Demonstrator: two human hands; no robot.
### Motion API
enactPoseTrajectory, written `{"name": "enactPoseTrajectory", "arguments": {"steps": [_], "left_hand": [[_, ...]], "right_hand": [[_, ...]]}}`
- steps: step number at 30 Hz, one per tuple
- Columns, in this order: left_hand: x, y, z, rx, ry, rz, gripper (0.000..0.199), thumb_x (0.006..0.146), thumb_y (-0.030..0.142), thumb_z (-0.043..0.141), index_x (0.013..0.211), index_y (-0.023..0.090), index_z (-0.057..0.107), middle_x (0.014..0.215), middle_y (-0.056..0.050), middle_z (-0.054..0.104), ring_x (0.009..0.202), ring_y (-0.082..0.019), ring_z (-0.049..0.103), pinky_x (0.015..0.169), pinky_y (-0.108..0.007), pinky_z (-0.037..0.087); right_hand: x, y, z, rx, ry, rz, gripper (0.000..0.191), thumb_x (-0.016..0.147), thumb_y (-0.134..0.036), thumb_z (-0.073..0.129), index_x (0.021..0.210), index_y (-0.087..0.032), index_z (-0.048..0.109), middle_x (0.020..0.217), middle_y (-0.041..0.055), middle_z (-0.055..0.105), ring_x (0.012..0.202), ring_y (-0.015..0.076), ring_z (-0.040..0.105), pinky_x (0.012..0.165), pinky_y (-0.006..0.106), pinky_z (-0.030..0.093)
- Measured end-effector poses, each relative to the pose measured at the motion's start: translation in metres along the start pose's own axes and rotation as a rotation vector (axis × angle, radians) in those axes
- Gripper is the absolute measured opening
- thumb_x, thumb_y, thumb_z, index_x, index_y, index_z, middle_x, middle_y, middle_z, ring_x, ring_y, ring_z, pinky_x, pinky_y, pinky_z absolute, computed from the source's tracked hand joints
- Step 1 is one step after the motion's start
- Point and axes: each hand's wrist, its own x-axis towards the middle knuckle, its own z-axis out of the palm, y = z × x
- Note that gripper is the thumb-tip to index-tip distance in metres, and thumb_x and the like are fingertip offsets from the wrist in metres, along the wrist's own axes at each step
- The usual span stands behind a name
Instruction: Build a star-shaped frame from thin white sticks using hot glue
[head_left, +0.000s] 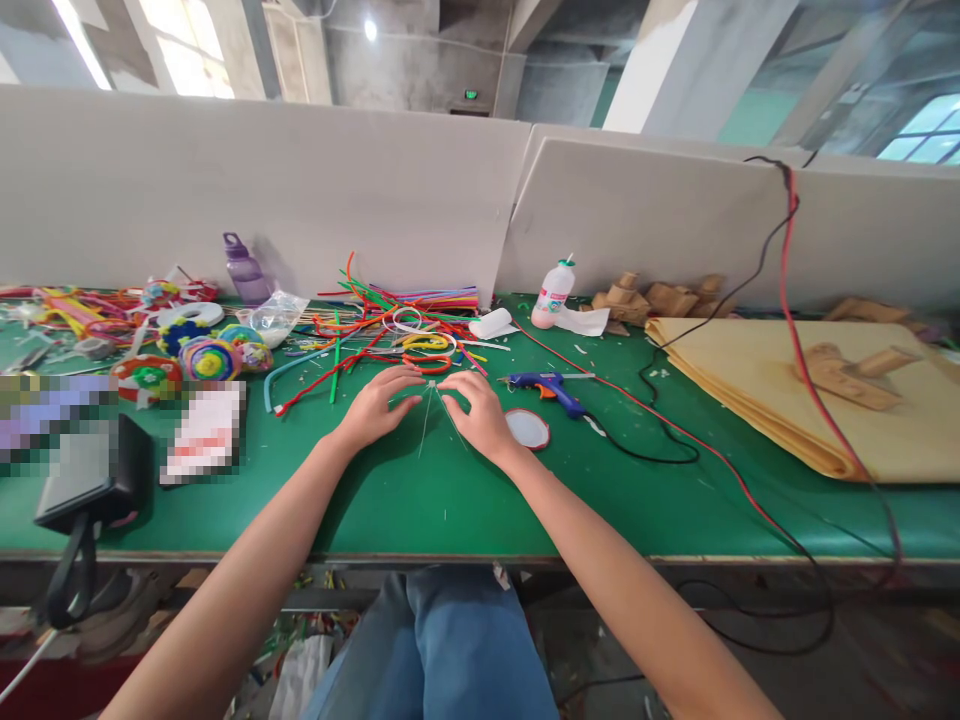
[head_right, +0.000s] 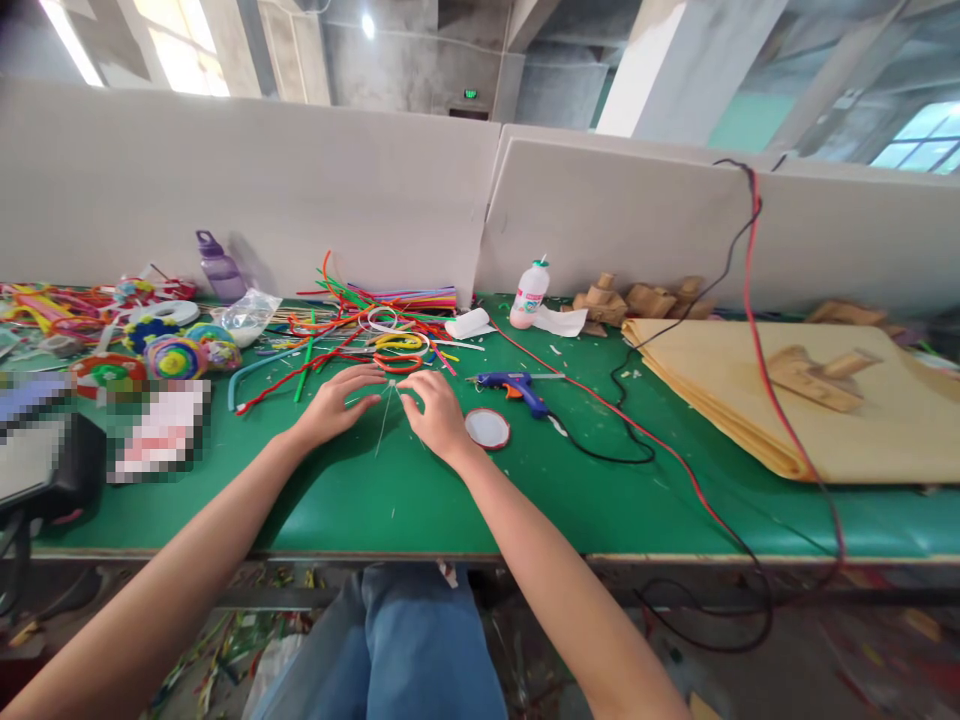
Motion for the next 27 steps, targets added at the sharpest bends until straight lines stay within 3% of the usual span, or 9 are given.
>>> {"name": "enactPoseTrajectory", "arguments": {"steps": [5, 8, 14, 22, 27], "left_hand": [[-0.001, -0.003, 0.000, 0.003, 0.001, -0.040, 0.028, 0.090, 0.034, 0.048, 0.112, 0.022, 0.062, 0.118, -0.008, 0.063, 0.119, -0.021, 0.053, 0.102, -0.043, 0.042], [-0.001, -0.004, -0.001, -0.003, 0.004, -0.098, 0.032, 0.092, 0.035, 0.043, 0.115, 0.022, 0.061, 0.121, -0.008, 0.062, 0.119, -0.021, 0.053, 0.104, -0.042, 0.041], [0.000, 0.001, -0.003, -0.131, -0.125, -0.172, 0.048, 0.093, 0.047, 0.036, 0.133, 0.021, 0.049, 0.135, -0.006, 0.053, 0.126, -0.023, 0.047, 0.108, -0.041, 0.036], [0.001, 0.005, -0.003, -0.171, -0.207, -0.189, 0.054, 0.093, 0.052, 0.029, 0.132, 0.021, 0.050, 0.135, -0.005, 0.052, 0.128, -0.024, 0.045, 0.109, -0.040, 0.033], [0.001, 0.007, -0.004, -0.153, -0.164, -0.165, 0.055, 0.093, 0.052, 0.031, 0.137, 0.021, 0.044, 0.140, -0.005, 0.048, 0.130, -0.023, 0.042, 0.110, -0.040, 0.031]], "right_hand": [[0.001, 0.002, -0.001, -0.021, 0.024, 0.018, 0.019, 0.084, -0.016, 0.049, 0.092, -0.022, 0.065, 0.096, 0.0063, 0.063, 0.098, 0.0210, 0.057, 0.091, 0.039, 0.047], [0.001, 0.006, -0.001, -0.046, 0.047, 0.097, 0.024, 0.084, -0.015, 0.048, 0.100, -0.022, 0.065, 0.101, 0.0071, 0.065, 0.102, 0.0218, 0.058, 0.094, 0.041, 0.047], [-0.001, 0.011, 0.005, 0.031, -0.126, 0.143, 0.043, 0.090, -0.023, 0.043, 0.132, -0.023, 0.049, 0.137, 0.0058, 0.050, 0.129, 0.0197, 0.044, 0.109, 0.042, 0.036], [-0.004, 0.008, 0.008, 0.053, -0.245, 0.171, 0.046, 0.092, -0.030, 0.043, 0.137, -0.023, 0.044, 0.139, 0.0051, 0.047, 0.131, 0.0206, 0.041, 0.110, 0.043, 0.034], [-0.003, 0.004, 0.004, 0.058, -0.227, 0.131, 0.051, 0.092, -0.028, 0.044, 0.142, -0.027, 0.034, 0.144, 0.0022, 0.041, 0.133, 0.0190, 0.038, 0.111, 0.042, 0.033]]}}
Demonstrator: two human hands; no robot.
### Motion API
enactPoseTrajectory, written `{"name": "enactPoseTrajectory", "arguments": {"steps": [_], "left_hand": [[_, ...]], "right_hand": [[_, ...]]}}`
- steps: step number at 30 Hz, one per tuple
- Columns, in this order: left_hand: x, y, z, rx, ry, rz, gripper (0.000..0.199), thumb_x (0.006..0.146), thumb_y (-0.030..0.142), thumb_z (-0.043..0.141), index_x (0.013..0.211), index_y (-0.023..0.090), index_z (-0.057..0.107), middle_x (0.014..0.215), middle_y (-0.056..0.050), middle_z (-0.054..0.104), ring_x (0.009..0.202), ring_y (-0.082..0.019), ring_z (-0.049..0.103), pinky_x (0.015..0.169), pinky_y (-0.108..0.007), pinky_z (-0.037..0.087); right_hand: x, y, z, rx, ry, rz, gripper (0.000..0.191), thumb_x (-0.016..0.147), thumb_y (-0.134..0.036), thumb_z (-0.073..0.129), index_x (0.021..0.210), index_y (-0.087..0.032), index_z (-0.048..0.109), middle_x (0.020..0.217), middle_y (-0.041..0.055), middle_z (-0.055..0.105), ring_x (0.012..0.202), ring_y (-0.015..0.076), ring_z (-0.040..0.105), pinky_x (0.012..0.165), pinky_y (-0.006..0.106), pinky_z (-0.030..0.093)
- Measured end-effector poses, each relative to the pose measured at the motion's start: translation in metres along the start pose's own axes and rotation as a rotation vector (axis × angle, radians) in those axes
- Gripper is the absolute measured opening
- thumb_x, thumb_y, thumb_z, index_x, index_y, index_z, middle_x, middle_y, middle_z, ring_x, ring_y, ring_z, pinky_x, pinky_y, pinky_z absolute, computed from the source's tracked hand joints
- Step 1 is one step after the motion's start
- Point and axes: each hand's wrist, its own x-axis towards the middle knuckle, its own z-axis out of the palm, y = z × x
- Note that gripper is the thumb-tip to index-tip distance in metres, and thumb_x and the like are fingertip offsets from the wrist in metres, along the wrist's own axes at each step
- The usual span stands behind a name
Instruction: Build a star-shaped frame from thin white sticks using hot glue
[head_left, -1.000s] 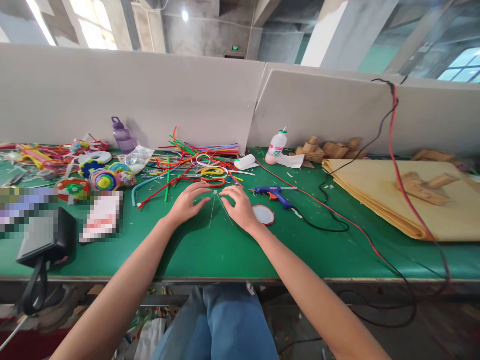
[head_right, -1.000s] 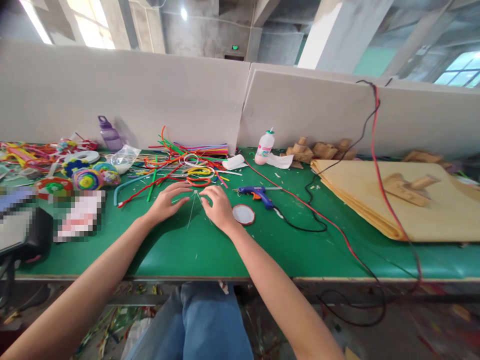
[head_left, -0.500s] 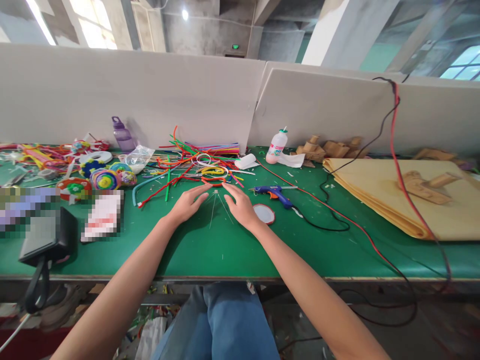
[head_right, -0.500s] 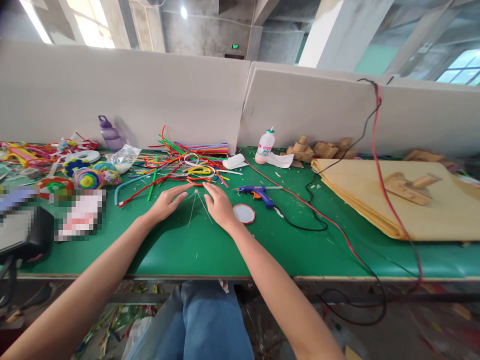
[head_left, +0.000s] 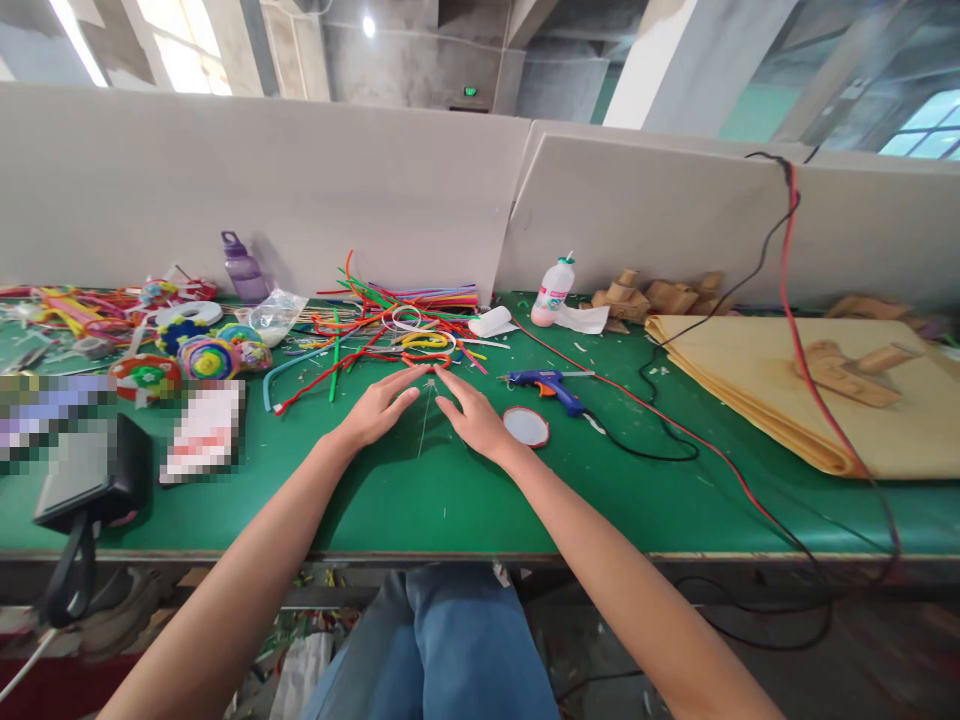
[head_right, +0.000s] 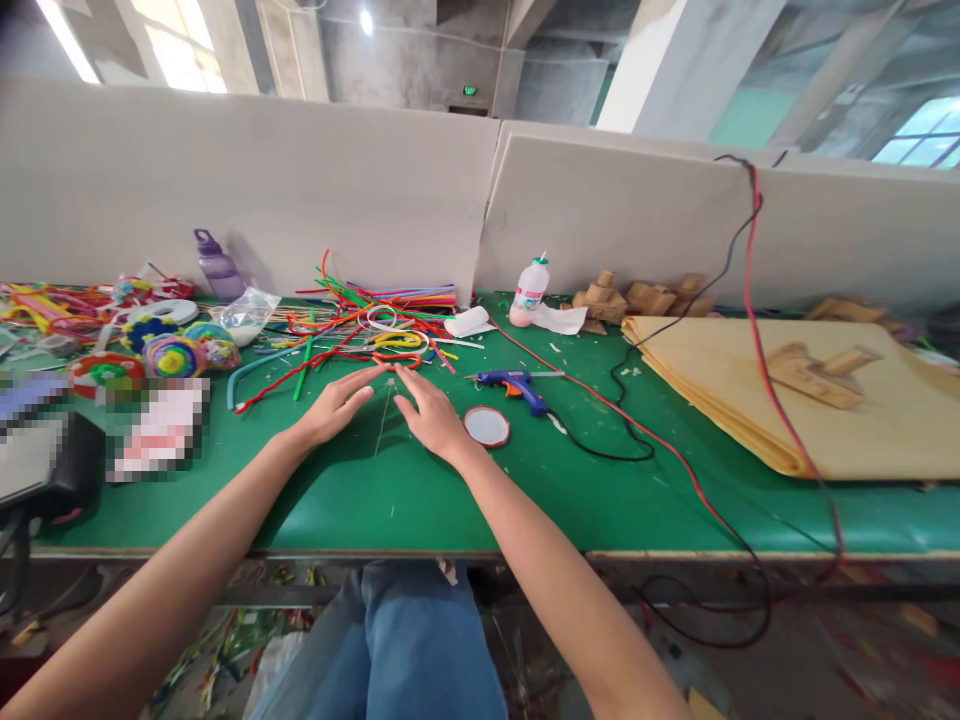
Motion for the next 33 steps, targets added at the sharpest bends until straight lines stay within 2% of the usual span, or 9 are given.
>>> {"name": "enactPoseTrajectory", "arguments": {"steps": [5, 8, 12, 15, 20, 22, 26, 28, 33], "left_hand": [[-0.001, 0.002, -0.001, 0.002, 0.044, -0.004, 0.051, 0.093, 0.049, 0.033, 0.133, 0.020, 0.048, 0.135, -0.007, 0.053, 0.126, -0.023, 0.047, 0.107, -0.040, 0.034], [-0.001, 0.001, 0.000, 0.015, 0.042, -0.031, 0.050, 0.094, 0.048, 0.032, 0.129, 0.018, 0.052, 0.130, -0.008, 0.057, 0.122, -0.024, 0.051, 0.105, -0.040, 0.037], [-0.001, -0.001, 0.001, 0.029, 0.062, -0.047, 0.049, 0.095, 0.047, 0.029, 0.127, 0.019, 0.054, 0.128, -0.007, 0.059, 0.120, -0.023, 0.053, 0.103, -0.039, 0.039], [0.000, -0.006, 0.000, 0.088, 0.186, -0.138, 0.051, 0.096, 0.044, 0.024, 0.124, 0.017, 0.056, 0.125, -0.009, 0.061, 0.119, -0.023, 0.054, 0.102, -0.039, 0.039], [0.001, -0.019, -0.005, 0.143, 0.519, -0.365, 0.056, 0.096, 0.045, 0.018, 0.115, 0.016, 0.062, 0.117, -0.009, 0.066, 0.116, -0.022, 0.056, 0.102, -0.037, 0.040], [0.001, -0.023, -0.005, 0.142, 0.579, -0.424, 0.057, 0.096, 0.046, 0.017, 0.113, 0.016, 0.063, 0.114, -0.009, 0.067, 0.114, -0.023, 0.057, 0.100, -0.037, 0.040], [0.001, -0.030, -0.003, 0.143, 0.608, -0.468, 0.059, 0.095, 0.049, 0.018, 0.105, 0.017, 0.066, 0.109, -0.010, 0.068, 0.109, -0.026, 0.060, 0.097, -0.040, 0.042], [0.000, -0.032, -0.002, 0.141, 0.626, -0.484, 0.059, 0.094, 0.049, 0.017, 0.103, 0.017, 0.066, 0.106, -0.011, 0.069, 0.106, -0.027, 0.061, 0.096, -0.041, 0.043], [0.001, -0.034, -0.002, 0.128, 0.650, -0.490, 0.056, 0.095, 0.048, 0.018, 0.102, 0.017, 0.065, 0.103, -0.010, 0.070, 0.104, -0.026, 0.062, 0.094, -0.040, 0.044]], "right_hand": [[0.000, -0.003, -0.003, -0.038, 0.030, -0.086, 0.049, 0.092, -0.024, 0.045, 0.140, -0.029, 0.037, 0.142, 0.0013, 0.044, 0.134, 0.0188, 0.036, 0.112, 0.042, 0.032], [-0.001, -0.003, -0.003, -0.068, 0.032, -0.085, 0.045, 0.091, -0.025, 0.046, 0.136, -0.028, 0.044, 0.140, 0.0033, 0.046, 0.133, 0.0200, 0.038, 0.110, 0.044, 0.033], [-0.001, -0.003, -0.002, -0.068, 0.043, -0.096, 0.046, 0.091, -0.024, 0.047, 0.137, -0.028, 0.043, 0.140, 0.0031, 0.047, 0.132, 0.0192, 0.039, 0.110, 0.044, 0.034], [0.000, -0.002, -0.002, -0.062, 0.063, -0.102, 0.046, 0.090, -0.023, 0.047, 0.136, -0.028, 0.044, 0.138, 0.0032, 0.048, 0.131, 0.0195, 0.041, 0.110, 0.044, 0.035], [0.003, 0.000, -0.005, -0.020, 0.198, -0.026, 0.044, 0.091, -0.022, 0.043, 0.135, -0.022, 0.046, 0.134, 0.0068, 0.052, 0.125, 0.0197, 0.048, 0.107, 0.042, 0.038], [0.004, 0.002, -0.008, -0.007, 0.225, -0.012, 0.041, 0.092, -0.021, 0.041, 0.131, -0.021, 0.050, 0.131, 0.0069, 0.056, 0.122, 0.0191, 0.051, 0.106, 0.041, 0.039], [0.006, 0.003, -0.015, -0.006, 0.253, -0.016, 0.038, 0.092, -0.022, 0.040, 0.128, -0.022, 0.054, 0.128, 0.0059, 0.058, 0.121, 0.0184, 0.052, 0.106, 0.041, 0.040], [0.008, -0.001, -0.020, -0.030, 0.220, -0.038, 0.040, 0.091, -0.021, 0.042, 0.130, -0.024, 0.052, 0.131, 0.0050, 0.056, 0.124, 0.0187, 0.049, 0.107, 0.042, 0.039], [0.018, -0.018, -0.024, -0.189, 0.020, -0.138, 0.049, 0.083, -0.013, 0.051, 0.131, -0.022, 0.050, 0.133, 0.0063, 0.054, 0.127, 0.0203, 0.045, 0.109, 0.044, 0.036]]}}
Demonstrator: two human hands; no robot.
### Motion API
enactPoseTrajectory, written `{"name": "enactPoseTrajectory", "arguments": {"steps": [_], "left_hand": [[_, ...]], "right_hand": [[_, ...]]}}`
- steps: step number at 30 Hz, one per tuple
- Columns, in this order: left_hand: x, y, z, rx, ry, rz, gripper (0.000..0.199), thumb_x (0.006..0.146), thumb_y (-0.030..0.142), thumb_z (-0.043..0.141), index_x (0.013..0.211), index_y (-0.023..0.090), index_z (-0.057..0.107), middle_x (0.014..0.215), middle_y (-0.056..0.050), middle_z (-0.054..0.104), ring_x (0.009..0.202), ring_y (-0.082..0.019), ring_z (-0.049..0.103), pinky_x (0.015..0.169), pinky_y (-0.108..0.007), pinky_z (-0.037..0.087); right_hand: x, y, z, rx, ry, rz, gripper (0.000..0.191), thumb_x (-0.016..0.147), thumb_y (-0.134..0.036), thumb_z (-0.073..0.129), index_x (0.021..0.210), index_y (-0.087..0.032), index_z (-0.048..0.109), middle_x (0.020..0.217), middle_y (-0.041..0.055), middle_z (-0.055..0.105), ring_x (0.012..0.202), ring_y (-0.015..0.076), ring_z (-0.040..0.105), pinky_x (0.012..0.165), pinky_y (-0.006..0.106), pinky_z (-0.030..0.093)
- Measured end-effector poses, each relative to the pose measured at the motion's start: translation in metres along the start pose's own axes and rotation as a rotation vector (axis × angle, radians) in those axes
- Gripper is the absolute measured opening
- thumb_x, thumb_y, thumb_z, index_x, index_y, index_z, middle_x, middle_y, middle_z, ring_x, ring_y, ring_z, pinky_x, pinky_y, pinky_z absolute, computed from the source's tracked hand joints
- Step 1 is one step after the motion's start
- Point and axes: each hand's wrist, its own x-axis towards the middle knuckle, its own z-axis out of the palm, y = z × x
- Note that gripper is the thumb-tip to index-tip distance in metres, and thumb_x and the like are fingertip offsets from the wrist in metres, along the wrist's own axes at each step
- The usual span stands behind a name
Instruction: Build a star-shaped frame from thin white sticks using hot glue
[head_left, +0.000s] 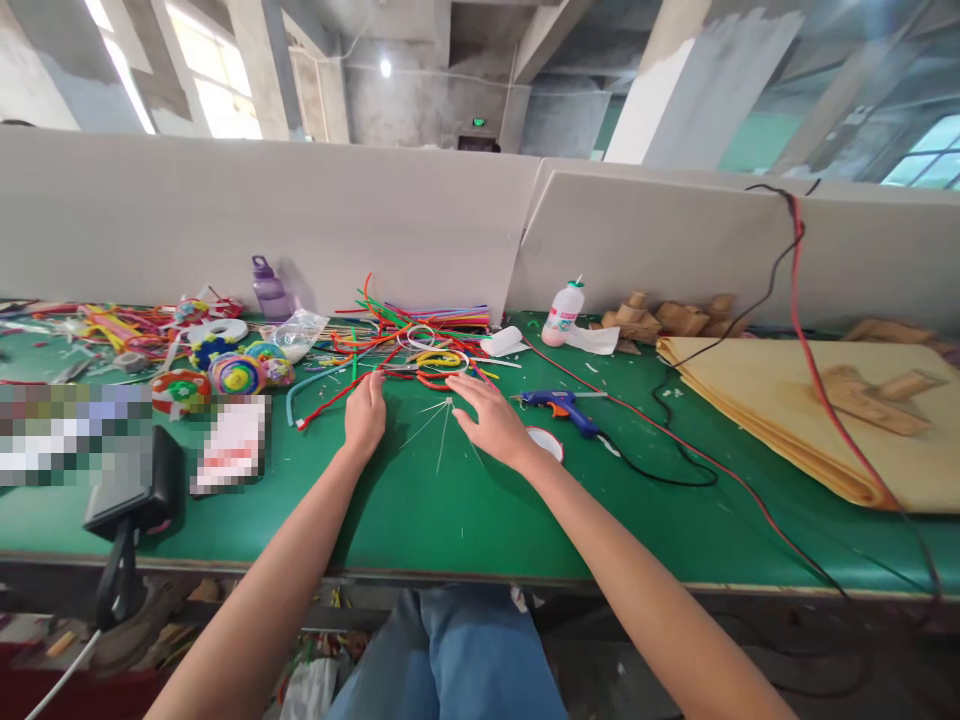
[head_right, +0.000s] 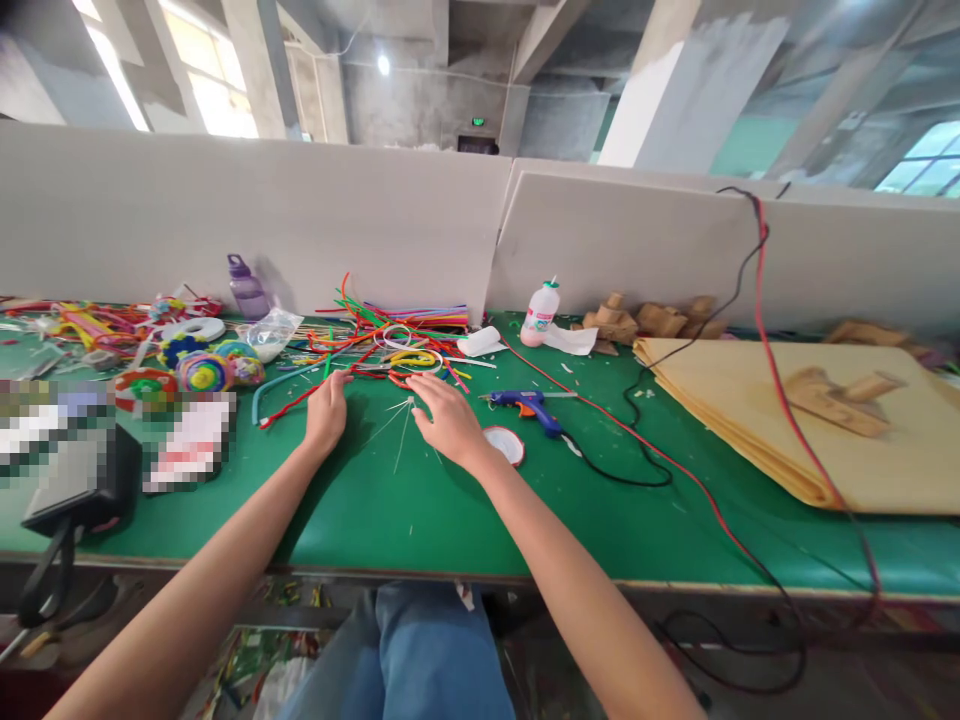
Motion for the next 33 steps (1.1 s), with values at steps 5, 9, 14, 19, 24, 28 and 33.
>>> {"name": "enactPoseTrajectory", "arguments": {"steps": [5, 9, 14, 19, 24, 28, 33], "left_hand": [[0.000, 0.000, 0.001, -0.013, -0.001, 0.008, 0.052, 0.095, 0.046, 0.021, 0.098, 0.018, 0.065, 0.102, -0.010, 0.070, 0.101, -0.025, 0.062, 0.093, -0.039, 0.045], [0.000, 0.000, 0.001, -0.029, -0.007, 0.053, 0.050, 0.095, 0.045, 0.022, 0.098, 0.018, 0.064, 0.101, -0.011, 0.069, 0.100, -0.025, 0.062, 0.091, -0.041, 0.045], [-0.004, 0.012, -0.004, -0.085, -0.064, 0.253, 0.034, 0.093, 0.041, 0.037, 0.088, 0.020, 0.063, 0.098, -0.009, 0.067, 0.098, -0.023, 0.060, 0.091, -0.040, 0.045], [-0.011, 0.032, -0.015, -0.127, -0.150, 0.597, 0.015, 0.084, 0.035, 0.056, 0.078, 0.022, 0.062, 0.098, -0.006, 0.064, 0.111, -0.023, 0.053, 0.098, -0.044, 0.040], [-0.013, 0.037, -0.016, -0.086, -0.098, 0.695, 0.011, 0.084, 0.031, 0.059, 0.083, 0.022, 0.065, 0.105, -0.006, 0.062, 0.115, -0.023, 0.049, 0.100, -0.045, 0.039], [-0.010, 0.031, -0.011, -0.080, -0.099, 0.716, 0.008, 0.085, 0.027, 0.059, 0.084, 0.023, 0.066, 0.105, -0.005, 0.063, 0.113, -0.022, 0.051, 0.098, -0.045, 0.041], [-0.007, 0.027, -0.007, -0.088, -0.097, 0.709, 0.006, 0.083, 0.026, 0.061, 0.084, 0.023, 0.066, 0.106, -0.005, 0.063, 0.112, -0.022, 0.052, 0.098, -0.045, 0.041]], "right_hand": [[0.011, -0.009, 0.004, -0.158, -0.051, -0.021, 0.053, 0.077, -0.005, 0.052, 0.128, -0.020, 0.054, 0.124, 0.0089, 0.061, 0.120, 0.0223, 0.051, 0.104, 0.044, 0.041], [0.014, -0.008, 0.005, -0.175, -0.037, -0.045, 0.048, 0.076, -0.002, 0.051, 0.122, -0.016, 0.059, 0.113, 0.0107, 0.066, 0.111, 0.0231, 0.056, 0.099, 0.044, 0.044], [0.018, -0.010, 0.000, -0.151, 0.033, -0.051, 0.045, 0.076, -0.002, 0.052, 0.116, -0.020, 0.062, 0.108, 0.0076, 0.067, 0.105, 0.0223, 0.058, 0.095, 0.043, 0.046], [0.022, -0.013, -0.008, -0.089, 0.141, 0.006, 0.043, 0.077, -0.004, 0.051, 0.115, -0.022, 0.061, 0.095, 0.0046, 0.068, 0.098, 0.0215, 0.060, 0.092, 0.041, 0.048], [0.021, -0.016, -0.014, -0.085, 0.220, -0.023, 0.047, 0.078, -0.004, 0.050, 0.121, -0.022, 0.057, 0.099, 0.0051, 0.067, 0.101, 0.0224, 0.058, 0.095, 0.041, 0.046], [0.019, -0.020, -0.014, -0.121, 0.241, -0.063, 0.045, 0.080, -0.006, 0.049, 0.120, -0.022, 0.058, 0.103, 0.0063, 0.065, 0.104, 0.0234, 0.056, 0.096, 0.043, 0.045], [0.017, -0.026, -0.012, -0.124, 0.246, -0.101, 0.037, 0.084, -0.010, 0.047, 0.116, -0.023, 0.061, 0.097, 0.0066, 0.066, 0.101, 0.0232, 0.057, 0.095, 0.043, 0.046]]}}
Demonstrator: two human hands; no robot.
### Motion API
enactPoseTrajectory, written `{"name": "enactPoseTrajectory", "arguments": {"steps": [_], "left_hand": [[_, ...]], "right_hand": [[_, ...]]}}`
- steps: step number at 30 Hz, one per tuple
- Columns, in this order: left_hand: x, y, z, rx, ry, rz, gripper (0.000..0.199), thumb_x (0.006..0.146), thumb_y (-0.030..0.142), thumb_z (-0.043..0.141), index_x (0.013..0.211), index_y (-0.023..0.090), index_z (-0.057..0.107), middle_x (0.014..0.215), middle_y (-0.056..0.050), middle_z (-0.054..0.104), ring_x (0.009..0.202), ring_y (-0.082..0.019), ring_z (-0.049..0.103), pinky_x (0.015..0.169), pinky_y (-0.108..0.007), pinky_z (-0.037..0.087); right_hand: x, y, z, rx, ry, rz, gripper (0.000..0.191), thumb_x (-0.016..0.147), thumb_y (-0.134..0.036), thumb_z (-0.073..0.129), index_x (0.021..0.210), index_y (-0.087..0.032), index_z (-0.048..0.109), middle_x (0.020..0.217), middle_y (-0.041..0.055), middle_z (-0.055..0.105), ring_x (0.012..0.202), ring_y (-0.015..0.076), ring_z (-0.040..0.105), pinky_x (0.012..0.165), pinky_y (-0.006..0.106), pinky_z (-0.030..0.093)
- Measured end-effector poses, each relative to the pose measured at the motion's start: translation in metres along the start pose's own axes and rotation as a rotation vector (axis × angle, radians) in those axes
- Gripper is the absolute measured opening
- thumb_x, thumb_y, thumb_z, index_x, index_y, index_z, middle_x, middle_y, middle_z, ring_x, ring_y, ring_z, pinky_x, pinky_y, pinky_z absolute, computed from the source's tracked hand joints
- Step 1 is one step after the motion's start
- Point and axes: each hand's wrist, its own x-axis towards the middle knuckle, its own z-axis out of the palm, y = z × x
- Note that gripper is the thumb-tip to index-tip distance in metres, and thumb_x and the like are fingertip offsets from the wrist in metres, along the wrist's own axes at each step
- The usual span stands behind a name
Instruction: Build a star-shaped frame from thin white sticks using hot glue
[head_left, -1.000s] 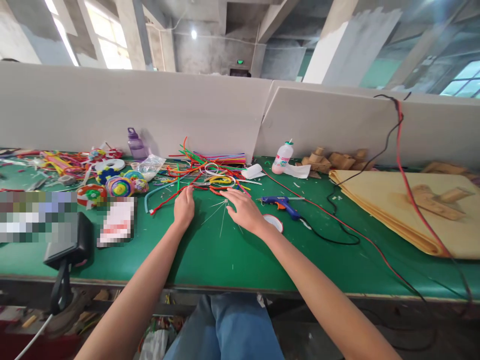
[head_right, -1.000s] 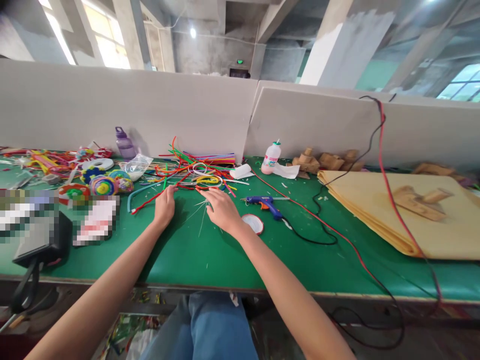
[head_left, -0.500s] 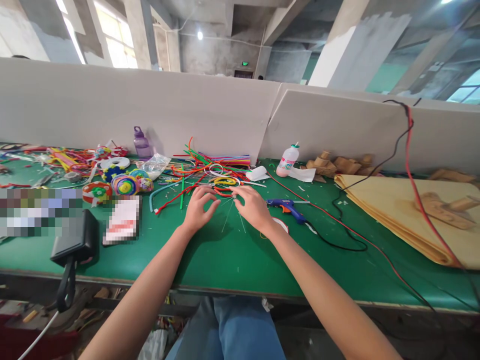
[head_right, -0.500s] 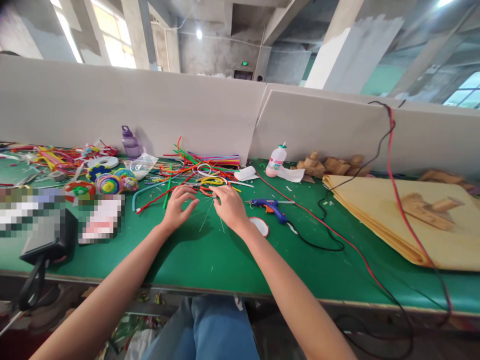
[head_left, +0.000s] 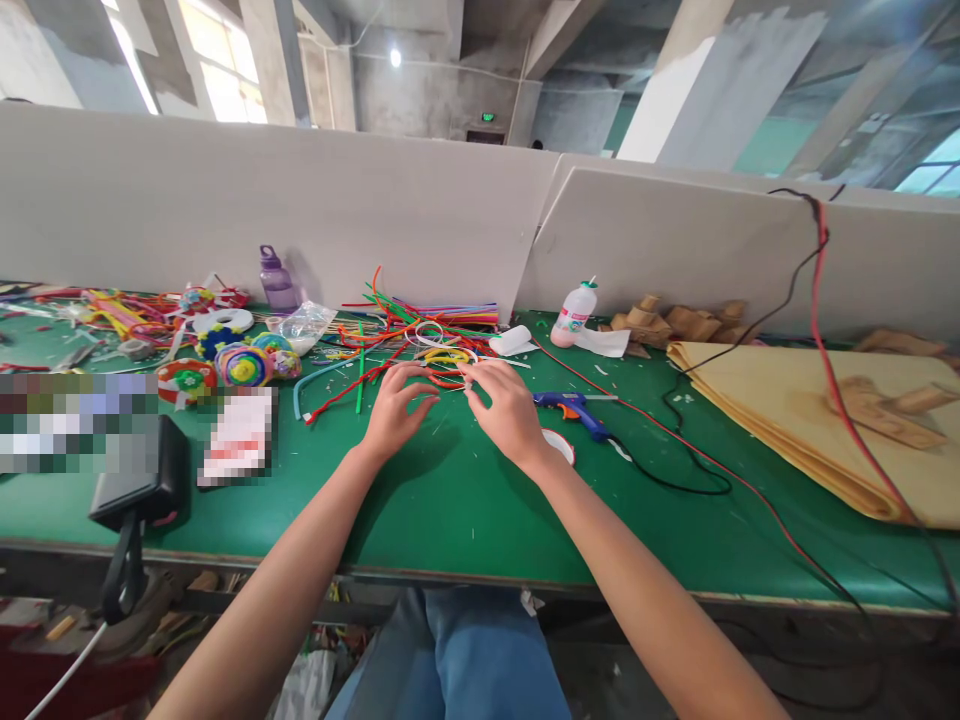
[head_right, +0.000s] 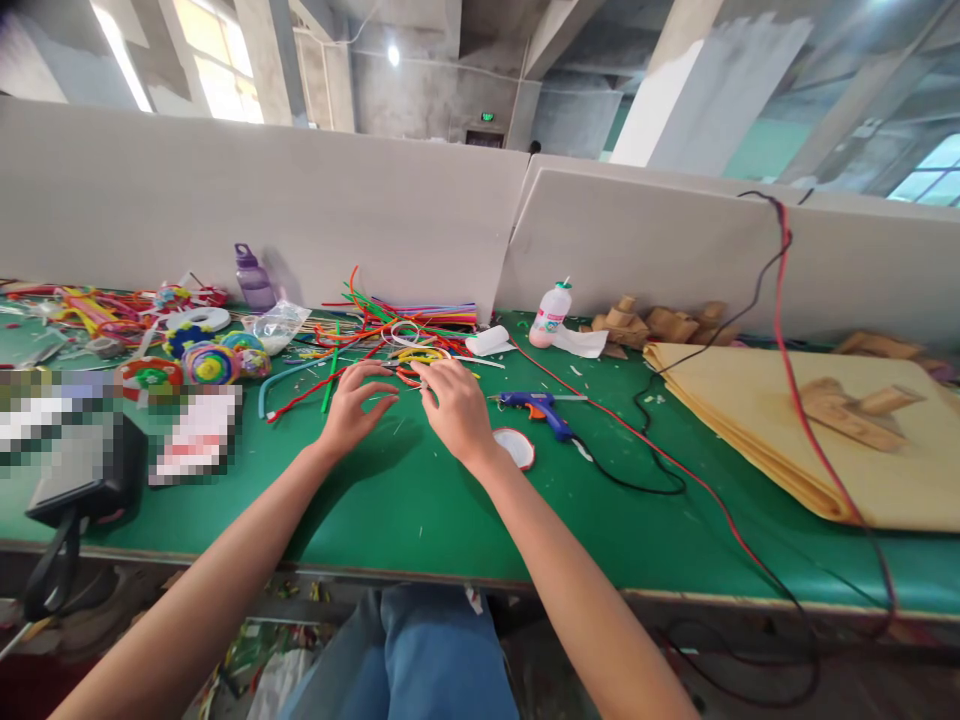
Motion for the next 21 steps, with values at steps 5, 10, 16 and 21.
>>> {"name": "enactPoseTrajectory", "arguments": {"steps": [5, 10, 16, 21], "left_hand": [[0.000, -0.001, 0.000, -0.004, -0.010, 0.008, 0.006, 0.084, 0.026, 0.060, 0.082, 0.023, 0.065, 0.105, -0.005, 0.062, 0.113, -0.022, 0.051, 0.097, -0.045, 0.042], [0.000, 0.002, -0.001, 0.028, -0.004, -0.017, 0.008, 0.083, 0.030, 0.061, 0.083, 0.024, 0.067, 0.104, -0.006, 0.062, 0.108, -0.023, 0.052, 0.094, -0.044, 0.042], [0.000, 0.008, -0.002, -0.008, -0.057, -0.035, 0.017, 0.086, 0.035, 0.057, 0.094, 0.025, 0.068, 0.089, -0.004, 0.068, 0.089, -0.019, 0.058, 0.082, -0.036, 0.044], [0.001, 0.008, -0.003, -0.005, -0.038, -0.066, 0.020, 0.089, 0.036, 0.053, 0.087, 0.025, 0.070, 0.087, -0.003, 0.070, 0.088, -0.019, 0.059, 0.085, -0.037, 0.042]], "right_hand": [[0.000, -0.003, 0.000, 0.021, 0.011, -0.016, 0.034, 0.087, -0.013, 0.045, 0.116, -0.023, 0.062, 0.098, 0.0076, 0.066, 0.100, 0.0233, 0.056, 0.093, 0.043, 0.046], [0.000, -0.003, 0.000, 0.000, 0.006, -0.005, 0.034, 0.088, -0.014, 0.045, 0.116, -0.024, 0.061, 0.095, 0.0066, 0.066, 0.097, 0.0234, 0.056, 0.091, 0.042, 0.046], [-0.004, -0.010, 0.006, -0.035, 0.006, -0.004, 0.037, 0.089, -0.014, 0.044, 0.122, -0.025, 0.058, 0.099, 0.0053, 0.067, 0.095, 0.0232, 0.057, 0.087, 0.041, 0.046], [-0.005, -0.013, 0.011, 0.033, 0.011, 0.007, 0.039, 0.090, -0.017, 0.045, 0.127, -0.027, 0.053, 0.100, 0.0047, 0.067, 0.097, 0.0222, 0.058, 0.089, 0.040, 0.045]]}}
